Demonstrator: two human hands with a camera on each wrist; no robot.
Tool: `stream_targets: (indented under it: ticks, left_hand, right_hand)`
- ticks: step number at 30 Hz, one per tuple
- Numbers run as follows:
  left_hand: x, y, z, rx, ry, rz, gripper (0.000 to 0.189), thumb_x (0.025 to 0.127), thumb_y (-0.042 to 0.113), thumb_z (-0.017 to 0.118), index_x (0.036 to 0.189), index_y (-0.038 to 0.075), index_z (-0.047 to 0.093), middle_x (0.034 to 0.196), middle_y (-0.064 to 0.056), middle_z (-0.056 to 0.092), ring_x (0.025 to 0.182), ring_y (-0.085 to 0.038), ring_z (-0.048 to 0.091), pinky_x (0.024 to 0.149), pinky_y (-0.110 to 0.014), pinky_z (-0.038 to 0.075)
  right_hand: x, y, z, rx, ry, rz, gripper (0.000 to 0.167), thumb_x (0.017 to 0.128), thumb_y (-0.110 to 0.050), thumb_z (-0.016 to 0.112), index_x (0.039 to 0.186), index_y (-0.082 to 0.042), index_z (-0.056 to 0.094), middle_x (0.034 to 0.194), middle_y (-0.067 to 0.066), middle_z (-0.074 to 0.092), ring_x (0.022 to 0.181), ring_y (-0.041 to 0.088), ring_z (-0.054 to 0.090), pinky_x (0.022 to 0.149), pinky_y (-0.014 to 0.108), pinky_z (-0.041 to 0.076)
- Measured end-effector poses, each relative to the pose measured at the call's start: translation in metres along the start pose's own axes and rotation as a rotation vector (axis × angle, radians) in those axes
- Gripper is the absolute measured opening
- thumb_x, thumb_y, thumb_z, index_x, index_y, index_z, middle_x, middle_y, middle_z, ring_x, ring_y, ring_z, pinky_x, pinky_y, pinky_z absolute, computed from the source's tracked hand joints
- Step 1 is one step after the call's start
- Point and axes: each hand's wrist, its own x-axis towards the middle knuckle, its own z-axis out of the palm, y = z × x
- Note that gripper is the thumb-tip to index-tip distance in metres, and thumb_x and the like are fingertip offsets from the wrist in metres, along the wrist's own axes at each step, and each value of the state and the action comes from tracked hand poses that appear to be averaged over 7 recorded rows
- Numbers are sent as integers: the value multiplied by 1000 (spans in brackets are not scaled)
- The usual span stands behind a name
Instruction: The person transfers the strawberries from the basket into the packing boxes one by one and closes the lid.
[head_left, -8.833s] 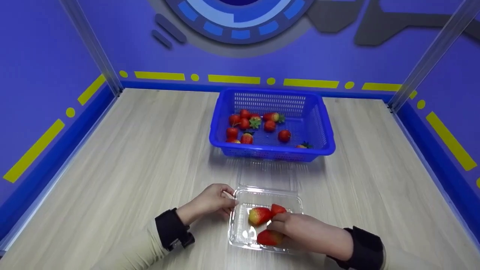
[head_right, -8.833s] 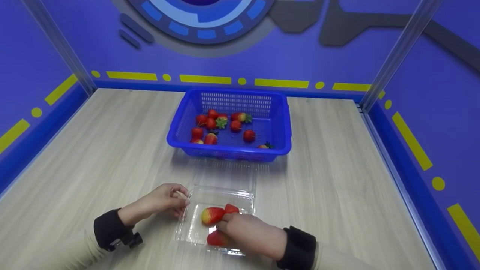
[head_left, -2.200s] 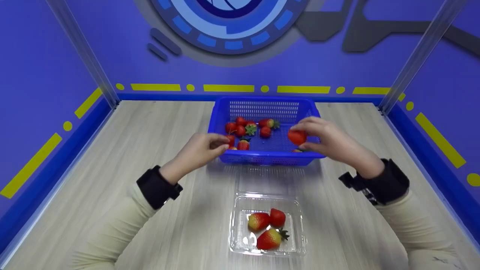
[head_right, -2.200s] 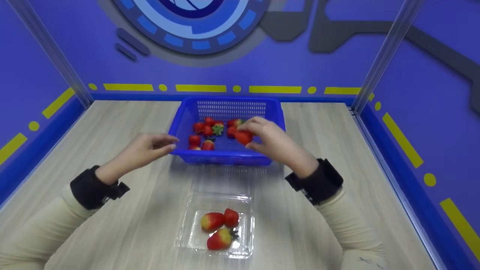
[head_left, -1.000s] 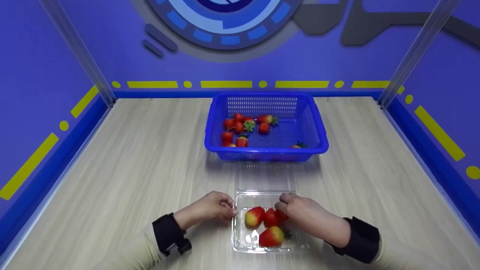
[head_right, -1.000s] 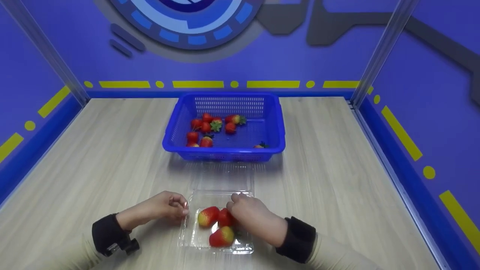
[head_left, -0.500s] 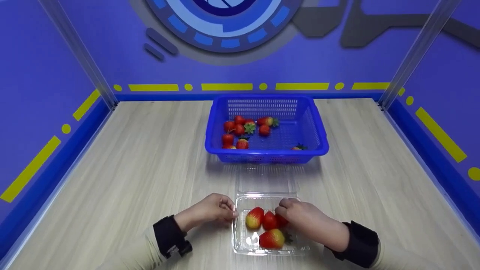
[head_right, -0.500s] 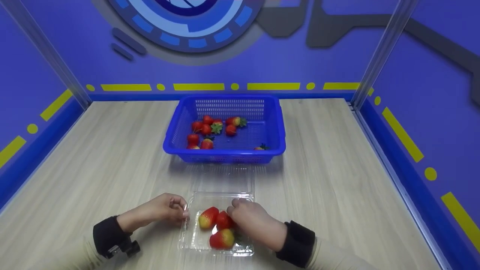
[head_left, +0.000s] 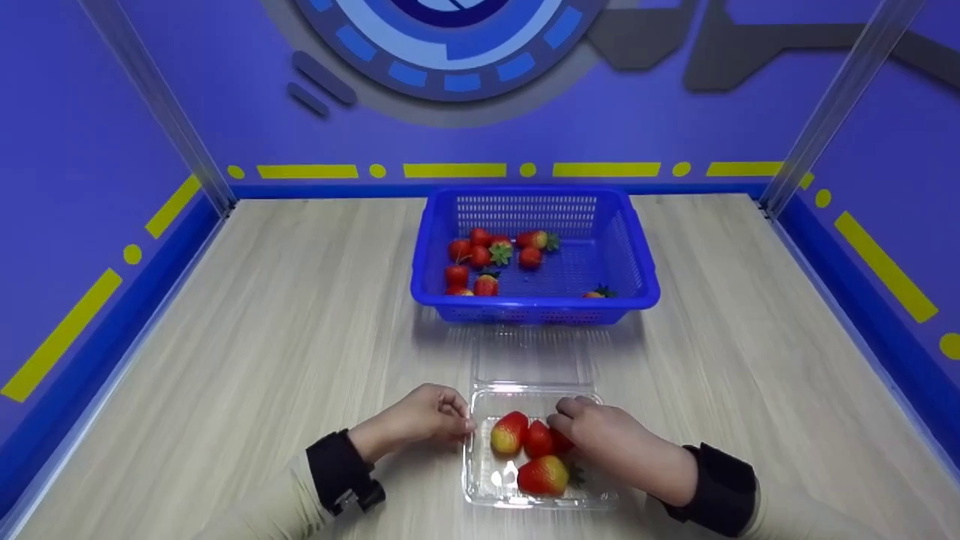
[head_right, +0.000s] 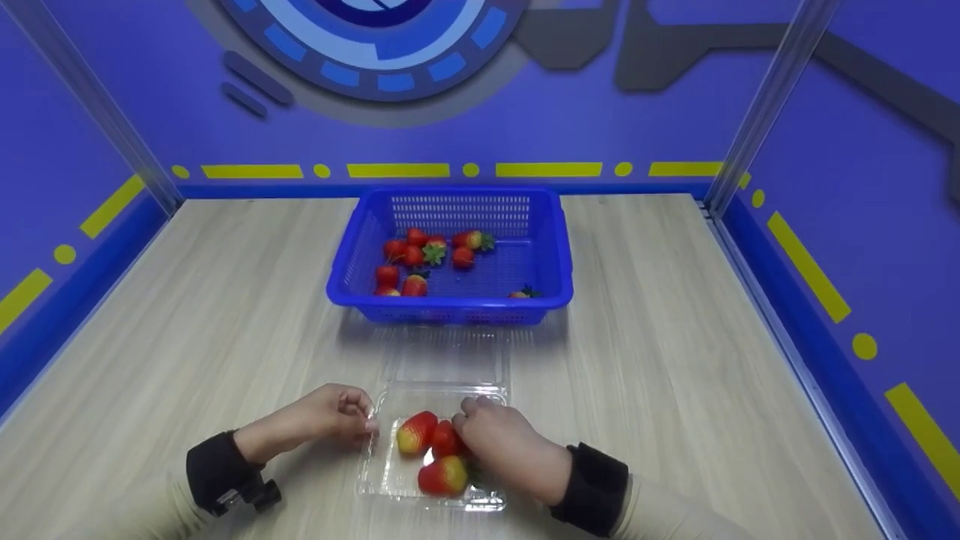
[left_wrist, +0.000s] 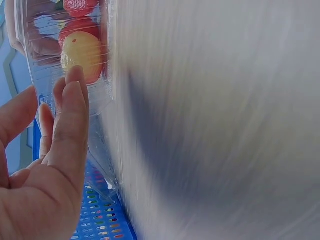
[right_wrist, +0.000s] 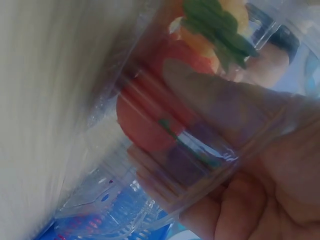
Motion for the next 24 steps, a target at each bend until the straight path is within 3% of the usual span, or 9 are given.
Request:
stream_targets:
  ticks: [6, 16, 24]
  left_hand:
    - [1, 1, 2, -14, 8, -9, 8, 88, -2, 71, 89, 1, 64, 74, 4, 65, 66, -5, 65, 68, -20, 60]
    - [-2, 2, 4, -33, 10, -29, 9, 88, 2, 73, 92, -1, 65, 75, 3, 66, 65, -7, 66, 68, -23, 62]
    - [-3, 3, 2, 22, -13, 1, 14, 91, 7, 70, 97, -4, 66, 79, 1, 70, 68, -7, 66, 70, -24, 61]
  right_hand:
    - [-1, -2, -1, -3, -17, 25, 32, 71, -8, 88, 98, -7, 71, 92, 6, 65, 80, 20, 63, 63, 26, 59]
    - [-3, -4, -6, 20, -13, 52, 22, 79, -13, 85, 96, -7, 71, 90, 5, 64, 77, 20, 60, 61, 26, 57]
    - [-4, -5, -8, -40, 14, 47, 20, 79, -10, 84, 96, -9, 72, 89, 4, 63, 78, 19, 62, 59, 23, 57]
